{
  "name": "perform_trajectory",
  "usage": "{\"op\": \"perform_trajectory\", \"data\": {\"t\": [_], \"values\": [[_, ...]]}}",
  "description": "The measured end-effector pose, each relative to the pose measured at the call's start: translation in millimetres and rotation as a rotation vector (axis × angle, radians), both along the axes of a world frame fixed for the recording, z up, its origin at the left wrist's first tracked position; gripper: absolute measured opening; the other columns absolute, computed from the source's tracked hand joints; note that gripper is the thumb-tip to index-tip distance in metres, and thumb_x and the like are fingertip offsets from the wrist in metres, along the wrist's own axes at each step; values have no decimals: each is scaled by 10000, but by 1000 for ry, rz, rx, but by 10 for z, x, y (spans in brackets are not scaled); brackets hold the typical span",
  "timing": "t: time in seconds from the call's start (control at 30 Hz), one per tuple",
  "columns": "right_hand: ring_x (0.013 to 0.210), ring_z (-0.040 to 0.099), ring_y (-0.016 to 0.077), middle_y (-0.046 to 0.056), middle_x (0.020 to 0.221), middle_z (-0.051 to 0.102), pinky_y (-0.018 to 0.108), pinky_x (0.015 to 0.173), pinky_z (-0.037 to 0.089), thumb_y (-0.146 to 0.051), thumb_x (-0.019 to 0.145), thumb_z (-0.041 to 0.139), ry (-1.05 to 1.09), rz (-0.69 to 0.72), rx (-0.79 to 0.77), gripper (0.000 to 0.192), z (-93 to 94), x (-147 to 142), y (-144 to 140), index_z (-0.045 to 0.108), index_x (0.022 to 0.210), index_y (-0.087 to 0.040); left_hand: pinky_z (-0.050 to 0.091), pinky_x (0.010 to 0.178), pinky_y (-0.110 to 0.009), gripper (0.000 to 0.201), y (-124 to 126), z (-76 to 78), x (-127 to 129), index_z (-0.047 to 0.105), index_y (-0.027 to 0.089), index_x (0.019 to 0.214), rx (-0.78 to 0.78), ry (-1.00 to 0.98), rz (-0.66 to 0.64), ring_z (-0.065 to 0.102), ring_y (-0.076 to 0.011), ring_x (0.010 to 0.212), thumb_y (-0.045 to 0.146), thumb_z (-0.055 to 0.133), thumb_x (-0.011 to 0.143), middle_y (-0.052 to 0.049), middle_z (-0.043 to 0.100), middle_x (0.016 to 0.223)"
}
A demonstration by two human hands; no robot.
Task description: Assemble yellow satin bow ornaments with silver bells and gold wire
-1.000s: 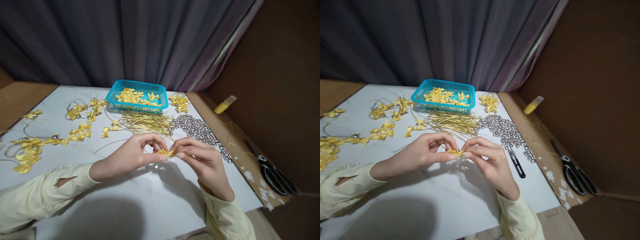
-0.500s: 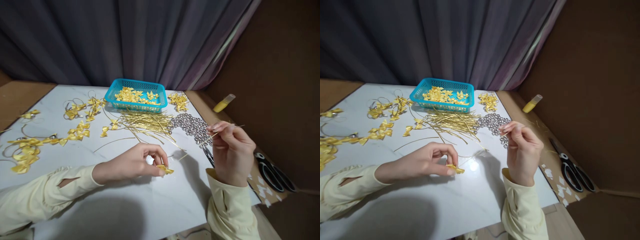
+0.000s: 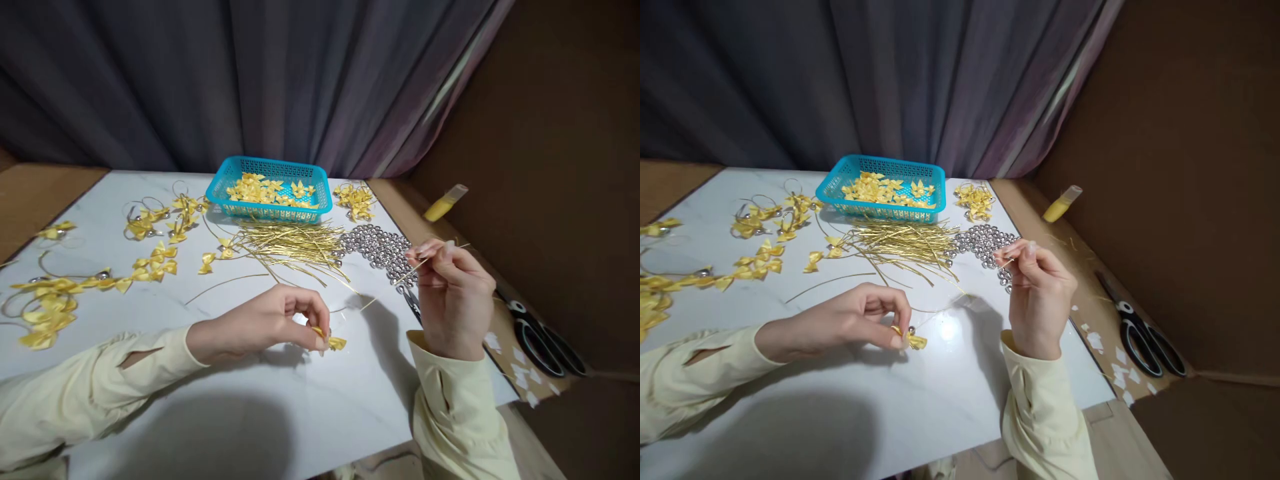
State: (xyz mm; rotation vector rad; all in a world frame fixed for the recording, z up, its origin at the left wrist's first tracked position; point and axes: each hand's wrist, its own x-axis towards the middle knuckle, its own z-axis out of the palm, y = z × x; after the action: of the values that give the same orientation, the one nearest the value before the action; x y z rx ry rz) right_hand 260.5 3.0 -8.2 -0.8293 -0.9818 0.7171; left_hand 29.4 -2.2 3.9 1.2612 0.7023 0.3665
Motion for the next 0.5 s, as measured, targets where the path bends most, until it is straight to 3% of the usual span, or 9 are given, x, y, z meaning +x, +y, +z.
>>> {"op": "perform_trajectory", "data": {"t": [0.33, 0.43, 0.5], "values": [[668, 579, 109, 21, 693, 556, 224, 624, 488, -141, 776, 597, 36, 28, -20, 187, -9, 9, 11, 663, 601, -152, 387, 646, -213, 66, -2, -16, -4, 589, 151, 689, 3, -4, -12, 512, -102, 674, 117, 644, 675, 25, 588, 681], [652, 569, 112, 18, 689, 521, 214, 558, 483, -195, 765, 611, 50, 154, -118, 179, 33, 59, 20, 635, 589, -170, 386, 650, -215, 69, -2, -43, -8, 588, 150, 690, -12, 0, -19, 511, -103, 680, 127, 651, 675, 26, 581, 681], [521, 516, 81, 4, 671, 492, 191, 420, 418, -232, 775, 603, 37, 312, -163, 179, 76, 63, -5, 605, 604, -177, 386, 654, -216, 72, -4, -65, -8, 590, 150, 702, -35, 3, -19, 514, -103, 688, 132, 655, 677, 24, 585, 693]]}}
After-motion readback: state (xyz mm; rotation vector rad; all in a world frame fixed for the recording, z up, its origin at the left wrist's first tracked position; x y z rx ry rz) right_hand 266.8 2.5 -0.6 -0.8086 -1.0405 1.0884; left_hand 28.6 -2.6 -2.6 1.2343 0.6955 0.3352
